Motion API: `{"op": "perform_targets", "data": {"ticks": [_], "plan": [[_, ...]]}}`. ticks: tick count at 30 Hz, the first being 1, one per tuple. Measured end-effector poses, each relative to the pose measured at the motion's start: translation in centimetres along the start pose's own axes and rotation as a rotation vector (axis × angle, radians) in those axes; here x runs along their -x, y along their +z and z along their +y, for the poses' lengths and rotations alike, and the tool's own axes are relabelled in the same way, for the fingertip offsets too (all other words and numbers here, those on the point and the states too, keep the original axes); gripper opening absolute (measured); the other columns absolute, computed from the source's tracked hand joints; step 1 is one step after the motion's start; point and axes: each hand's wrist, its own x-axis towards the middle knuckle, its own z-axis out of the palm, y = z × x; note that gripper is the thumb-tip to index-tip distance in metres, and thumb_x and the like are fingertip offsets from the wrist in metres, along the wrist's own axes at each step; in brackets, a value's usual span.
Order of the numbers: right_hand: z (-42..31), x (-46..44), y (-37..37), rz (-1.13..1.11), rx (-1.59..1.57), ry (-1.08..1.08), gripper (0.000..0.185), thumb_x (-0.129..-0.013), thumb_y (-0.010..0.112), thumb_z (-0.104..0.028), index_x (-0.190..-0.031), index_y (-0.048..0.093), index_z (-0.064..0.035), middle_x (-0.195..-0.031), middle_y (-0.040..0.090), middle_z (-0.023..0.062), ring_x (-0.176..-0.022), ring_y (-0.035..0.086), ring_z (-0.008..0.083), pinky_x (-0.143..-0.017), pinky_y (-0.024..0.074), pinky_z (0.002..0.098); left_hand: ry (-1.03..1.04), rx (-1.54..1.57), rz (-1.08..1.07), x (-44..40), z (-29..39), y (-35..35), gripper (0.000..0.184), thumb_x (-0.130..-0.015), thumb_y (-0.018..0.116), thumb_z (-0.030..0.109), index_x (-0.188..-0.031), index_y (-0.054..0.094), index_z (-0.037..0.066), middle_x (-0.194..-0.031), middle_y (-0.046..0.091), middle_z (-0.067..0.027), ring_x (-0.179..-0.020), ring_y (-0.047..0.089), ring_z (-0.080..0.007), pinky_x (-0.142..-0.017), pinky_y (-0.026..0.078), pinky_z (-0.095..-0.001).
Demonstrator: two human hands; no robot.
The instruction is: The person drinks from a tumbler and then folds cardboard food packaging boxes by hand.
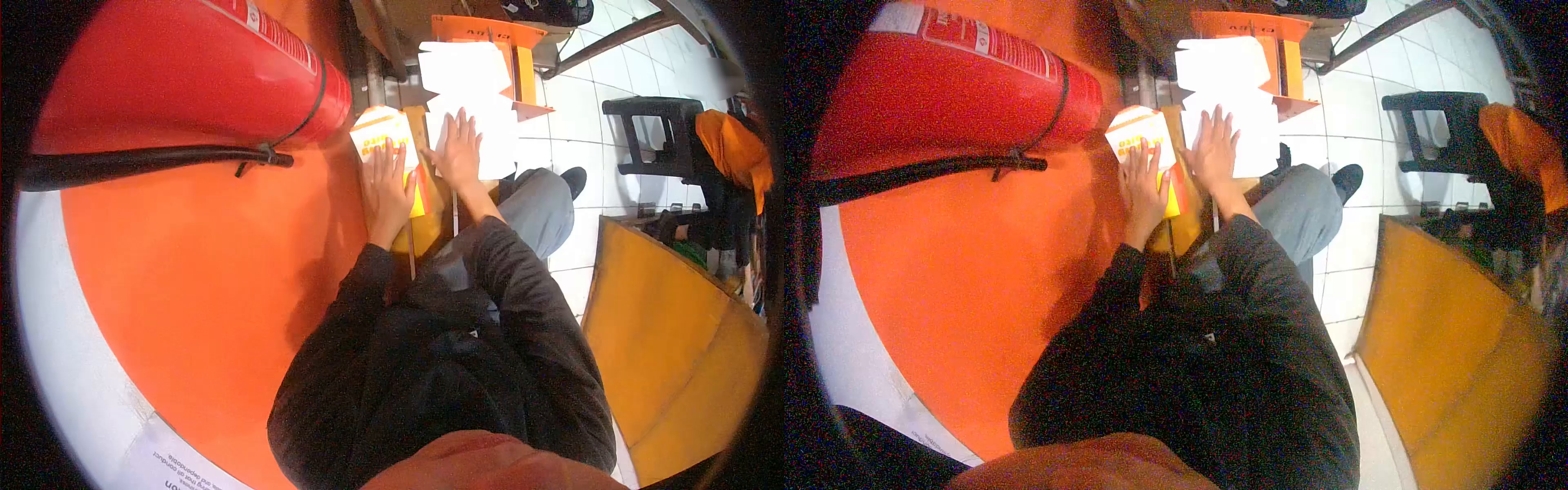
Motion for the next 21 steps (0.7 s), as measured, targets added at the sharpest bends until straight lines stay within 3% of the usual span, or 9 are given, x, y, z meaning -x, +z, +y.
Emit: {"op": "perform_targets", "data": {"ticks": [2, 5, 8, 10, 12, 13, 15, 17, 21], "plan": [[0.7, 0.1, 1.6, -0.021, 0.026, -0.013, 0.087, -0.079, 0.073, -0.031, -0.145, 0.027, 0.0007, -0.154, 0.016, 0.026, -0.14, 0.019, 0.0487, -0.109, 0.0252, 0.0608, -0.007, 0.017, -0.005, 0.0, 0.1, -0.5, 0.053, -0.093, 0.051, 0.026, -0.141, 0.042, 0.004, -0.15, 0.032, -0.0194, -0.137, 0.032, -0.0368, -0.112, 0.023, -0.0504], [1.5, 0.3, 1.2, -0.041, -0.12, -0.045, 0.076, -0.083, 0.069, -0.026, -0.142, 0.032, 0.0046, -0.151, 0.02, 0.0293, -0.14, 0.02, 0.0471, -0.112, 0.0251, 0.0559, -0.048, 0.185, 0.013, 0.0, 2.0, -1.3, 0.05, -0.094, 0.049, 0.018, -0.14, 0.042, 0.002, -0.15, 0.032, -0.0206, -0.138, 0.031, -0.0365, -0.113, 0.022, -0.0496], [3.7, -0.3, 2.5, -0.066, -0.24, -0.23, 0.057, -0.085, 0.055, -0.007, -0.136, 0.037, 0.0108, -0.145, 0.03, 0.0342, -0.138, 0.023, 0.0481, -0.114, 0.0253, 0.0513, -0.026, 0.502, 0.04, -1.0, 4.4, -2.1, 0.048, -0.095, 0.045, 0.012, -0.141, 0.039, 0.001, -0.15, 0.031, -0.0213, -0.139, 0.03, -0.0363, -0.114, 0.022, -0.0462], [3.1, -0.2, 0.2, -0.05, -0.473, -0.046, 0.034, -0.084, 0.047, -0.001, -0.115, 0.051, 0.0126, -0.119, 0.051, 0.0381, -0.112, 0.052, 0.0479, -0.095, 0.0458, 0.0461, 0.008, 0.814, -0.003, -1.9, 6.5, -2.3, 0.05, -0.096, 0.042, 0.01, -0.144, 0.034, 0.0, -0.153, 0.028, -0.0199, -0.142, 0.025, -0.0357, -0.116, 0.02, -0.0431], [3.5, 0.0, 0.3, -0.011, -0.507, 0.057, 0.021, -0.087, 0.045, -0.003, -0.103, 0.055, 0.0055, -0.084, 0.062, 0.0315, -0.083, 0.061, 0.0491, -0.075, 0.0496, 0.0527, -0.117, 1.063, 0.023, -2.9, 7.0, 1.5, 0.051, -0.101, 0.035, 0.024, -0.144, 0.031, -0.003, -0.15, 0.032, -0.02, -0.14, 0.03, -0.0315, -0.116, 0.022, -0.0391], [3.9, 0.0, 1.0, 0.056, -0.486, 0.041, 0.019, -0.089, 0.047, -0.006, -0.102, 0.056, 0.0041, -0.08, 0.062, 0.0312, -0.079, 0.061, 0.0493, -0.071, 0.0498, 0.0529, -0.262, 1.235, -0.041, -3.5, 6.2, 5.2, 0.053, -0.102, 0.032, 0.029, -0.144, 0.031, -0.004, -0.149, 0.034, -0.0196, -0.14, 0.031, -0.03, -0.115, 0.023, -0.0385], [2.6, 0.8, -3.6, -0.015, -0.566, 0.16, 0.02, -0.086, 0.053, -0.011, -0.099, 0.061, 0.0036, -0.081, 0.06, 0.0314, -0.082, 0.06, 0.0482, -0.069, 0.0481, 0.0482, -0.585, 1.532, -0.211, -4.8, 5.4, 10.6, 0.06, -0.104, 0.025, 0.04, -0.144, 0.03, -0.005, -0.147, 0.037, -0.0189, -0.138, 0.033, -0.0271, -0.115, 0.024, -0.0373], [1.7, 1.7, -7.4, -0.033, -0.61, 0.217, 0.018, -0.088, 0.052, -0.008, -0.099, 0.061, 0.0034, -0.081, 0.059, 0.0306, -0.081, 0.06, 0.0473, -0.068, 0.0476, 0.0473, -0.523, 1.571, -0.195, -4.2, 5.4, 11.0, 0.074, -0.101, 0.022, 0.054, -0.149, 0.016, -0.002, -0.153, 0.024, -0.0219, -0.143, 0.025, -0.0284, -0.117, 0.018, -0.0391], [2.7, 3.1, -9.2, 0.18, -0.572, 0.133, 0.015, -0.09, 0.052, -0.006, -0.098, 0.061, 0.0031, -0.079, 0.06, 0.0277, -0.075, 0.061, 0.044, -0.066, 0.0477, 0.0448, -0.55, 1.605, -0.274, -4.4, 8.6, 4.8, 0.068, -0.101, 0.03, 0.05, -0.142, 0.028, -0.003, -0.145, 0.034, -0.0173, -0.134, 0.035, -0.0251, -0.11, 0.026, -0.0356]]}}
